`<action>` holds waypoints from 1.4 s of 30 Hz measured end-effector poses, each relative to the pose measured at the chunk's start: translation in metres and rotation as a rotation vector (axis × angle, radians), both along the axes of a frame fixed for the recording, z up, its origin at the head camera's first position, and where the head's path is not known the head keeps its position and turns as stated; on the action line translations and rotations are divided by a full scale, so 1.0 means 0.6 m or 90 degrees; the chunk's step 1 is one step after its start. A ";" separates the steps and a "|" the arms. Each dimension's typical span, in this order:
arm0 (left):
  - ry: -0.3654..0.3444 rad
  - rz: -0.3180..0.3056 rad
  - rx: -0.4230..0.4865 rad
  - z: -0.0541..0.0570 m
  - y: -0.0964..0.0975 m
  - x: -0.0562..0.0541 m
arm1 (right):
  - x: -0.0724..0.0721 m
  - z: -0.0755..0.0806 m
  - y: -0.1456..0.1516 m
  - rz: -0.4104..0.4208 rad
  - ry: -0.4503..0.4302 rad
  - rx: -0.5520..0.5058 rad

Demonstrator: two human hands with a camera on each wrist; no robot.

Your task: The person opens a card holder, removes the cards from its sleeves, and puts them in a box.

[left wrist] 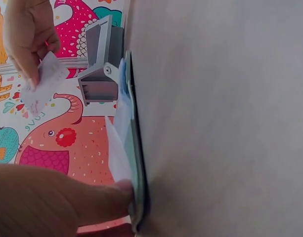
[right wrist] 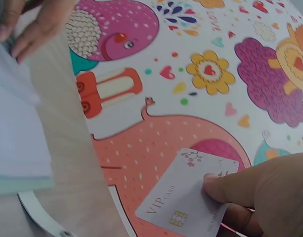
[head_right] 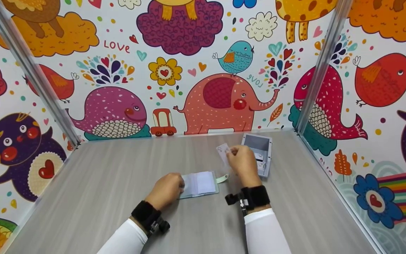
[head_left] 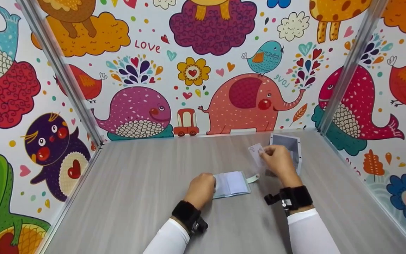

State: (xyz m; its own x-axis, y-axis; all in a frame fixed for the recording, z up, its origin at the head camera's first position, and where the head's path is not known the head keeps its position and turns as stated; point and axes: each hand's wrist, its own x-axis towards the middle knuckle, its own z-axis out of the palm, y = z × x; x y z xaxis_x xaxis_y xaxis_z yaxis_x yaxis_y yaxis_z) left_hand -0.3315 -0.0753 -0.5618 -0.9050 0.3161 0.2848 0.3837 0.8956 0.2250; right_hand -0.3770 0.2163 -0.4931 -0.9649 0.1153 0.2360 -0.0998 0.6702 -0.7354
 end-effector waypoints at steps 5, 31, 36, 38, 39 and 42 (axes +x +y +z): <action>-0.002 -0.001 -0.003 0.000 0.000 0.000 | 0.001 0.005 0.036 -0.037 0.014 -0.004; 0.022 -0.031 0.018 -0.021 -0.009 -0.009 | -0.015 -0.052 0.094 -0.069 -0.067 0.253; 0.018 -0.034 0.014 -0.018 -0.008 -0.009 | -0.016 -0.057 0.092 -0.060 -0.082 0.276; 0.001 -0.024 0.007 0.001 -0.005 0.002 | -0.017 -0.060 0.094 -0.053 -0.089 0.282; -0.001 -0.021 0.003 0.001 -0.004 0.002 | -0.018 -0.060 0.094 -0.048 -0.093 0.286; -0.001 -0.016 -0.006 0.002 -0.004 0.002 | -0.019 -0.061 0.095 -0.036 -0.115 0.295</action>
